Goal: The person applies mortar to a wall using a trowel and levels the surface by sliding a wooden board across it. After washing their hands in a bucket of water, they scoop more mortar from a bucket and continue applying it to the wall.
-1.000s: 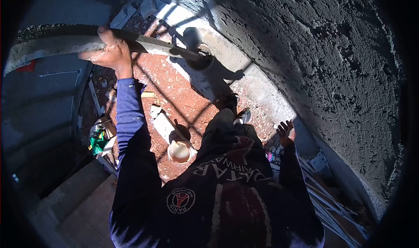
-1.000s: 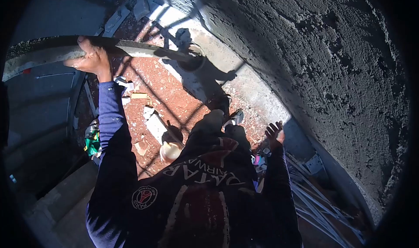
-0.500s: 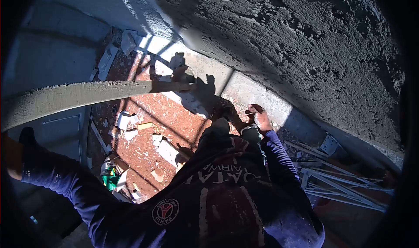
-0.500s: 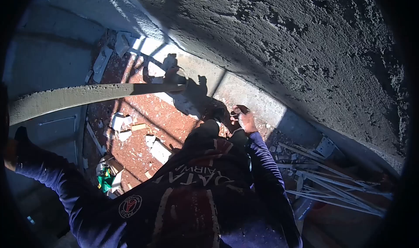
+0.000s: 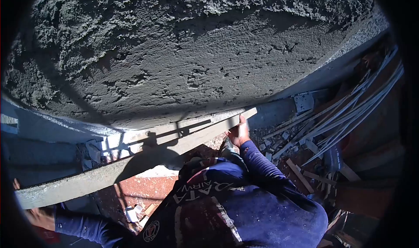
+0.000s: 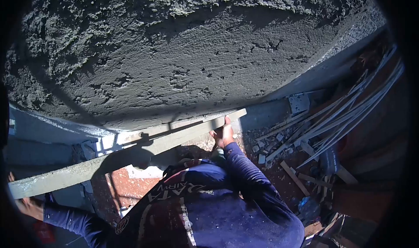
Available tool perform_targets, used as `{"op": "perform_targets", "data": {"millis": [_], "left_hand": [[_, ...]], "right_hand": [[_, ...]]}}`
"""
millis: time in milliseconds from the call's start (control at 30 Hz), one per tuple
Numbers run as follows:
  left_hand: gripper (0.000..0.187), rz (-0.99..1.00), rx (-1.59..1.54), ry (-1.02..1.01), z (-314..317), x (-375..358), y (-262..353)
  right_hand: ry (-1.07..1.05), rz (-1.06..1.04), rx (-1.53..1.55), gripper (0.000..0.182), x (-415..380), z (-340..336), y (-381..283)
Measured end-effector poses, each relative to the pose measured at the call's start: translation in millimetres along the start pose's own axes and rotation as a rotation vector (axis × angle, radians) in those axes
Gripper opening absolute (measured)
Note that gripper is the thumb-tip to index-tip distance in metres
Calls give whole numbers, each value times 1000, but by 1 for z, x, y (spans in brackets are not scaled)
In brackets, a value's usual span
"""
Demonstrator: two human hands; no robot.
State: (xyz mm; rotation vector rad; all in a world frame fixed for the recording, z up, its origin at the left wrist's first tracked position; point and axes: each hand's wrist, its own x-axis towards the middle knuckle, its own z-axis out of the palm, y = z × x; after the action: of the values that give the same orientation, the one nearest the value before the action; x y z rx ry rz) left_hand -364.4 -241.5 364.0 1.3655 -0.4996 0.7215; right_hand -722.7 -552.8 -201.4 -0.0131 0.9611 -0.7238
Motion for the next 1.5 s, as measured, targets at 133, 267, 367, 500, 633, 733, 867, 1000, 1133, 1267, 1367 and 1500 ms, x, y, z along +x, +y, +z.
{"op": "perform_targets", "data": {"millis": [133, 267, 367, 500, 633, 733, 867, 1000, 1133, 1267, 1367, 1500], "left_hand": [[62, -433, -135, 169, 49, -36, -40], [61, -666, -170, 81, 53, -84, -130], [50, -780, -67, 57, 63, -115, -214], [48, -918, -306, -17, 102, -153, -273], [74, -984, 56, 163, 132, -159, -276], [92, -931, 35, 117, 148, -161, -300], [79, -790, -198, 98, 179, -167, -303], [71, -690, -22, 174, 198, -161, -286], [73, -732, 181, 118, 189, -109, -272], [60, -769, 177, 216, 170, -34, -286], [54, -615, 16, 88, 148, -4, -312], [53, -757, 67, 90, 162, -33, -279]], "right_hand": [[166, -413, 236, 42, -17, -21, -109], [525, -694, 98, 57, -70, -5, -222], [453, -1067, 236, 42, -35, -13, -290], [562, -1252, 176, 55, -63, 42, -346], [385, -1215, 76, 54, -93, 96, -364], [356, -1237, 41, 44, -84, 88, -394], [322, -1486, -39, 46, -80, 86, -410], [299, -1362, -126, 55, -93, 112, -420], [890, -2531, -1340, 53, -54, 62, -470], [256, -1688, -181, 55, -109, 182, -363], [400, -1941, -290, 60, -97, 182, -359], [216, -1777, -170, 53, -111, 171, -407]]}}
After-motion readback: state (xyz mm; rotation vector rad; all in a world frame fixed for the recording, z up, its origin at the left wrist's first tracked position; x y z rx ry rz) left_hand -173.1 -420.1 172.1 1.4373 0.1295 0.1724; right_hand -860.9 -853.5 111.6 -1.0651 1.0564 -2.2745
